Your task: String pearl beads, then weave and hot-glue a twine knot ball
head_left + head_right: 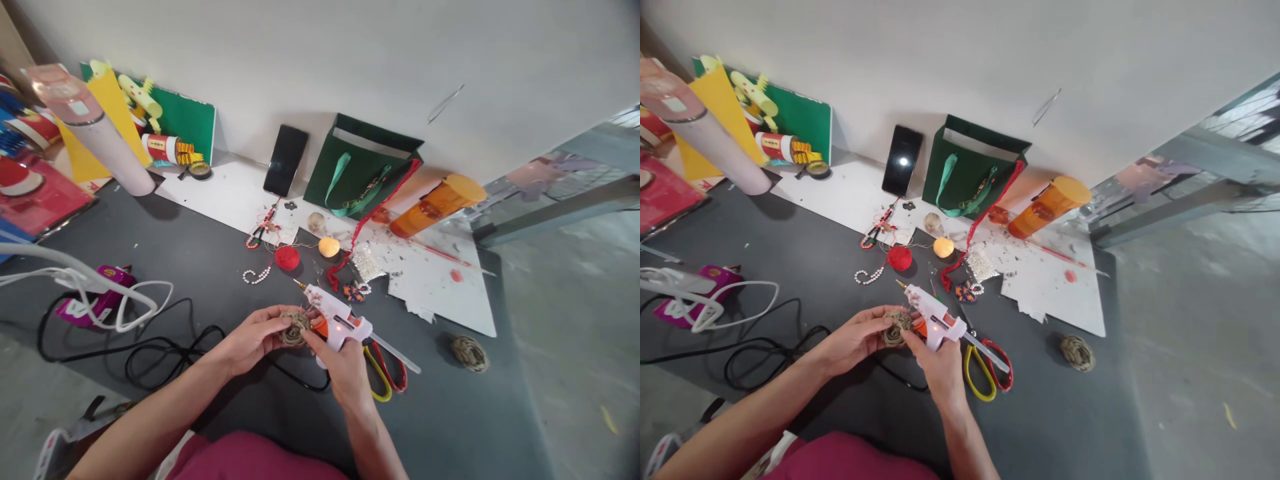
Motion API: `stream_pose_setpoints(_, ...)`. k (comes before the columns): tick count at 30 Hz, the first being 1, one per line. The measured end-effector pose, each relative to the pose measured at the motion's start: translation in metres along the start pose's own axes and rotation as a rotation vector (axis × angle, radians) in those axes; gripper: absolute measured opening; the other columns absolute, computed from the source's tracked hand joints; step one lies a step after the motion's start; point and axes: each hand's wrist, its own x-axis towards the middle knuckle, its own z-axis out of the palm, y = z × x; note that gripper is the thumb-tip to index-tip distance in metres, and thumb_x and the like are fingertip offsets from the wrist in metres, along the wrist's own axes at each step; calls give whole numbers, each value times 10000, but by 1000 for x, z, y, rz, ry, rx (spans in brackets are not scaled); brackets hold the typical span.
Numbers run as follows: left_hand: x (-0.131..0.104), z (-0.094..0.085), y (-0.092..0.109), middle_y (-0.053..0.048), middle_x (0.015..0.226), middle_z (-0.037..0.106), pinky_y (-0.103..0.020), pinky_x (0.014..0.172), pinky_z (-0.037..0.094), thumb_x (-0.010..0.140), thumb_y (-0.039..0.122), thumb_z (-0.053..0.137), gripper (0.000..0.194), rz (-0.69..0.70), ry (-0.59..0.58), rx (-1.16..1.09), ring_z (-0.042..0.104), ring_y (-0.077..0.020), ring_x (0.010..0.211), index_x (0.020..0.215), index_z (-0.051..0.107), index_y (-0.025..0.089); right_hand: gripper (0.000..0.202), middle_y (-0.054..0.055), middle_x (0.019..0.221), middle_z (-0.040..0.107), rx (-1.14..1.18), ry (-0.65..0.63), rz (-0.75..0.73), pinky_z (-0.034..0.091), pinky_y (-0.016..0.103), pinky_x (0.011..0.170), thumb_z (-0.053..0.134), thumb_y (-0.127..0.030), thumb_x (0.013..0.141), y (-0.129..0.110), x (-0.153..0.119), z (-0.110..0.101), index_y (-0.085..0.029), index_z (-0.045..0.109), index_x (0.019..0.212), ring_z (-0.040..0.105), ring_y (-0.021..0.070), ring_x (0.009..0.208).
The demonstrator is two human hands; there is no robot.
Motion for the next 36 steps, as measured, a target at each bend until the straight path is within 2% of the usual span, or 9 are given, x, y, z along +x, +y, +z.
stream_pose_setpoints(3,1,-2,3,-106,985,710,-305,804,535,756,223,726,282,35,73,-4,661,-181,853,1016,698,118,215,12,610,648,75,-27,10,482,276,549,706,-357,730,-4,1,-2,-157,658,791,582,155,557)
stream_pose_setpoints(6,1,-5,8,-91,955,712,-275,771,552,805,174,665,243,77,147,-18,658,-158,819,1042,692,128,200,-17,549,586,193,-79,13,433,246,549,694,-356,759,-5,2,-3,-164,645,785,519,122,537)
stream_pose_setpoints(13,0,-5,16,-94,940,711,-276,766,575,867,116,559,220,111,220,-43,665,-150,798,1049,683,114,269,46,798,637,551,-175,58,415,272,550,640,-393,753,1,3,-7,-172,675,903,528,142,595)
stream_pose_setpoints(18,1,-3,18,-97,935,717,-278,764,578,869,100,546,219,122,256,-55,675,-158,806,1040,683,106,234,60,857,645,516,-174,48,421,286,579,618,-380,785,3,2,-8,-187,696,890,528,152,620)
stream_pose_setpoints(23,0,-2,19,-93,981,718,-255,766,571,858,104,567,221,157,318,-14,674,-157,843,1046,682,115,223,35,790,634,515,-121,68,428,284,592,648,-361,745,6,3,-7,-178,687,868,525,145,601)
stream_pose_setpoints(26,-2,-2,19,-82,985,720,-234,766,561,853,118,582,224,176,318,13,671,-147,846,1052,683,126,253,19,715,604,431,-80,51,396,257,546,638,-404,773,9,4,-9,-162,669,841,491,123,568)
stream_pose_setpoints(30,-2,-3,19,-70,984,723,-221,771,550,834,140,610,228,182,312,34,666,-143,849,1048,689,137,280,-22,566,509,108,-20,-37,372,242,517,643,-433,782,14,5,-12,-158,634,730,457,115,533)
stream_pose_setpoints(36,0,-3,18,-67,978,718,-220,774,534,798,184,661,250,201,303,56,658,-144,851,1042,691,140,215,31,676,623,-210,12,-219,459,273,565,612,-380,803,12,4,-16,-170,627,765,577,175,637)
